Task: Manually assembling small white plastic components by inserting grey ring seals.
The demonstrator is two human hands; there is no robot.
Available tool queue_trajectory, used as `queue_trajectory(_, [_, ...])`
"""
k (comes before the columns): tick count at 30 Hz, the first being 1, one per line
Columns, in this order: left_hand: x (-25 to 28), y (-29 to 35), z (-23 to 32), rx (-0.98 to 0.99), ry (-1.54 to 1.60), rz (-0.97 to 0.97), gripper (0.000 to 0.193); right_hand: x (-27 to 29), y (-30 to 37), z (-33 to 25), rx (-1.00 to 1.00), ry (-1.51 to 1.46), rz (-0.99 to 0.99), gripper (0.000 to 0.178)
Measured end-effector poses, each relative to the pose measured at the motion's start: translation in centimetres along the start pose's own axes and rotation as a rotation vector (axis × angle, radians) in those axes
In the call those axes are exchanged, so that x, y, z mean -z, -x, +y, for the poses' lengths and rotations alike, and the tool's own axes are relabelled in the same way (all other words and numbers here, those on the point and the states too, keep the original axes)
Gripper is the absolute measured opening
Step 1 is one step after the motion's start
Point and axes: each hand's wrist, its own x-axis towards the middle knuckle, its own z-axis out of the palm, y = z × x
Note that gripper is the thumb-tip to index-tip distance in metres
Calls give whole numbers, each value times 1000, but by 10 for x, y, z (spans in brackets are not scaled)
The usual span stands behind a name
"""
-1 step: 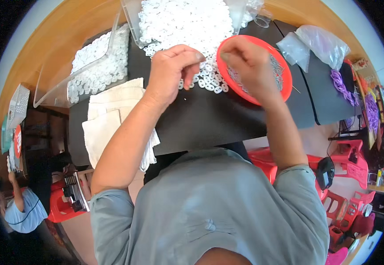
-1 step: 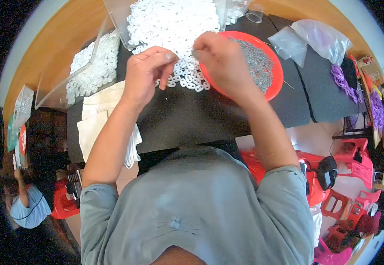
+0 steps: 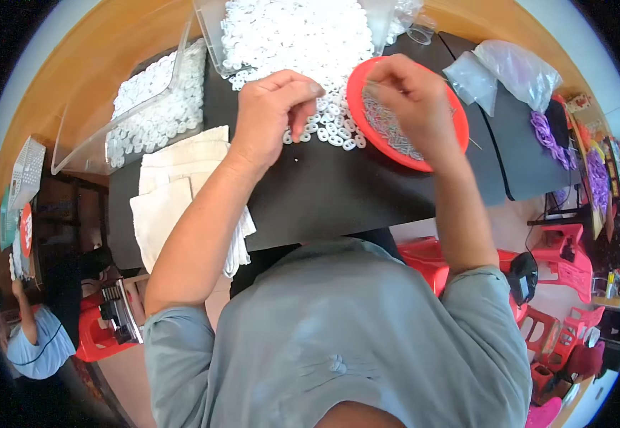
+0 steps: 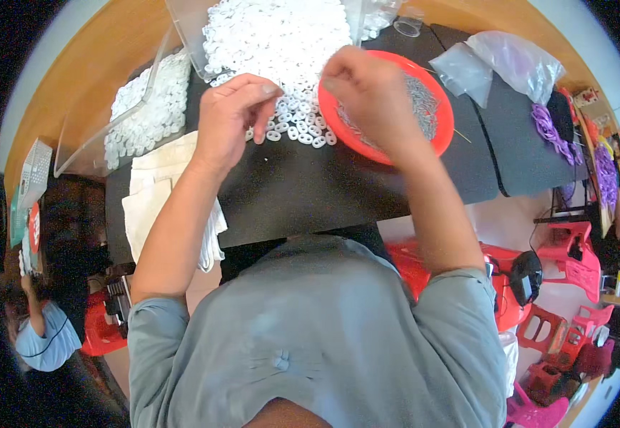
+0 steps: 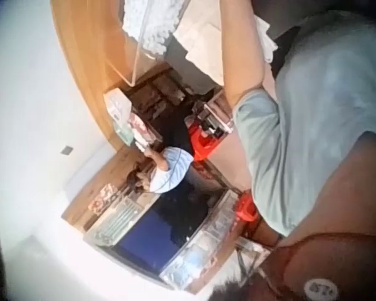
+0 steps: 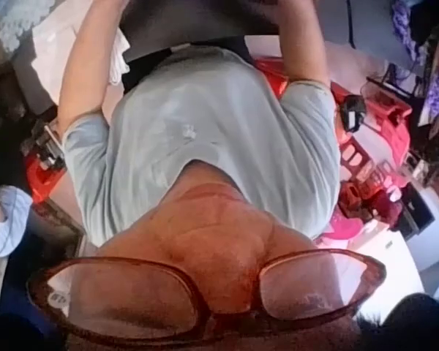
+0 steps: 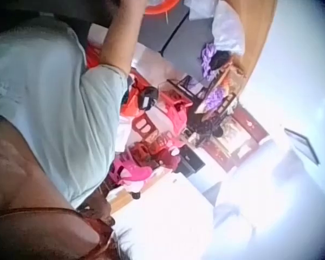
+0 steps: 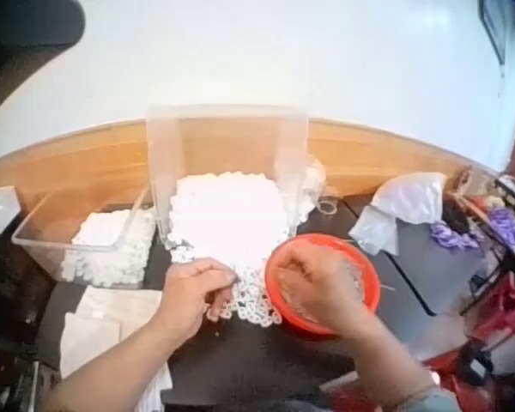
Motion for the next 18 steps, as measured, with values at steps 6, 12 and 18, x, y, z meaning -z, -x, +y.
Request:
queue_trajectory(6, [6, -2, 0, -29, -22, 136, 13, 55, 13, 44, -117, 530, -170, 10])
queue_trajectory(12, [12, -6, -2, -26, -62, 168, 15, 29, 3, 55, -1, 626, -242, 16])
queue_trajectory(18, [17, -10, -6, -27, -82, 183, 14, 12, -1, 70, 114, 755, -355, 9])
